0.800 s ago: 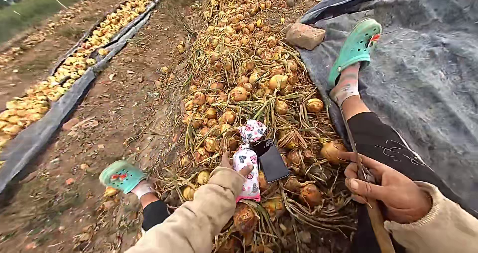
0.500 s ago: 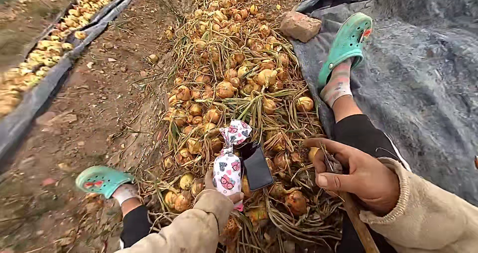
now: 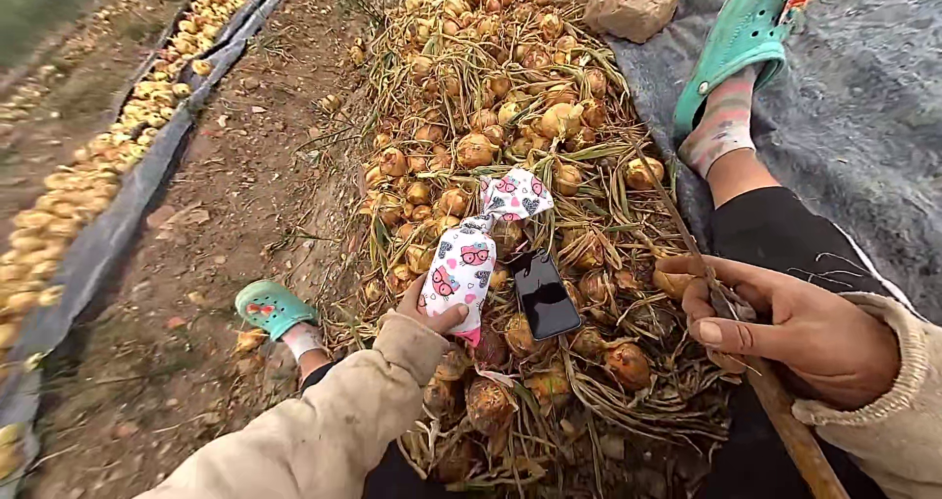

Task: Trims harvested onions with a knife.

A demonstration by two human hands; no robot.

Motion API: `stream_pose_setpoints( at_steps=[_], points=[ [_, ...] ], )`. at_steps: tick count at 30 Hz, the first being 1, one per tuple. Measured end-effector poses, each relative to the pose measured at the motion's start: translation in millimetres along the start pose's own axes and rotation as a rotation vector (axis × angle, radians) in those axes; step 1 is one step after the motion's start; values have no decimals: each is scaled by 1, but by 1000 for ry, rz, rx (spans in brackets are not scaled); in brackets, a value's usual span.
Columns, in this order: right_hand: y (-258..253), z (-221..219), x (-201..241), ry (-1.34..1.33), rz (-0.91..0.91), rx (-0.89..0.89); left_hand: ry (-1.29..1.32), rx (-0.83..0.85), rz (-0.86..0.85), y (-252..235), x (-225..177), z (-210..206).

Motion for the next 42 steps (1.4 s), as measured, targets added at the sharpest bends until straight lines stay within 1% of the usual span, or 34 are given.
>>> stream_pose_setpoints(
  at_steps=[2, 5, 7, 9, 11, 14, 16, 19, 23, 24, 25, 26, 27, 28, 29, 30, 31, 32, 33, 34, 35, 36, 38, 42],
  points=[
    [-3, -2, 5, 21, -17, 19, 72, -83, -42, -35, -16, 0],
    [-11, -3, 18, 45, -36, 48, 233, -227, -139, -100, -46, -11],
    [-17, 2, 33, 139, -62, 64, 254, -318, -172, -143, -71, -21],
    [-26, 15, 45, 226, -87, 49, 252, -375, -207, -189, -90, -32],
    [-33, 37, 56, 286, -109, 2, 141, -422, -240, -230, -115, -41],
    [-27, 63, 71, 323, -164, -71, -145, -440, -270, -272, -153, -55],
    [-22, 74, 68, 301, -166, -69, -266, -413, -309, -297, -163, -65],
    [-20, 75, 56, 213, -102, -6, -256, -374, -371, -311, -160, -81],
    [-25, 50, 42, 120, -63, 71, -236, -327, -340, -302, -141, -81],
    [-26, 45, 38, 105, -56, 97, -259, -312, -368, -289, -137, -77],
    [-26, 40, 34, 90, -49, 108, -298, -296, -458, -268, -135, -75],
    [-25, 37, 31, 83, -43, 114, -355, -265, -621, -240, -131, -76],
    [-24, 34, 28, 80, -35, 112, -410, -218, -881, -210, -122, -81],
    [-23, 32, 25, 69, -33, 100, -458, -112, -1191, -179, -112, -90],
    [-20, 30, 20, 44, -34, 88, -558, 116, -1426, -146, -102, -100],
    [-17, 26, 18, 24, -33, 81, -723, 412, -1542, -113, -96, -111],
    [-14, 20, 16, 13, -36, 83, -950, 723, -1496, -84, -93, -122],
    [-10, 15, 15, 15, -40, 101, -1133, 931, -1436, -63, -87, -134],
    [-5, 9, 13, 20, -47, 119, -1270, 1049, -1363, -52, -76, -143],
    [0, 3, 13, 25, -49, 143, -1353, 1096, -1292, -48, -66, -149],
    [5, -1, 12, 29, -42, 168, -1401, 1102, -1233, -50, -60, -153],
    [9, -4, 11, 29, -30, 182, -1412, 1073, -1208, -57, -54, -156],
    [15, -7, 9, 8, -4, 186, -1389, 1025, -1236, -69, -50, -158],
    [20, -4, 3, -21, 9, 166, -1313, 1155, -1288, -53, -49, -161]
  ],
)
Point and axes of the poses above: each hand's wrist, its own y-axis away from the middle knuckle, its own z-axis out of the back of the hand, x = y × z, the point moved 3 cm from there along -y, towards the middle knuckle, and after that the axes turned 5 degrees about -x, right-handed, at the moved point
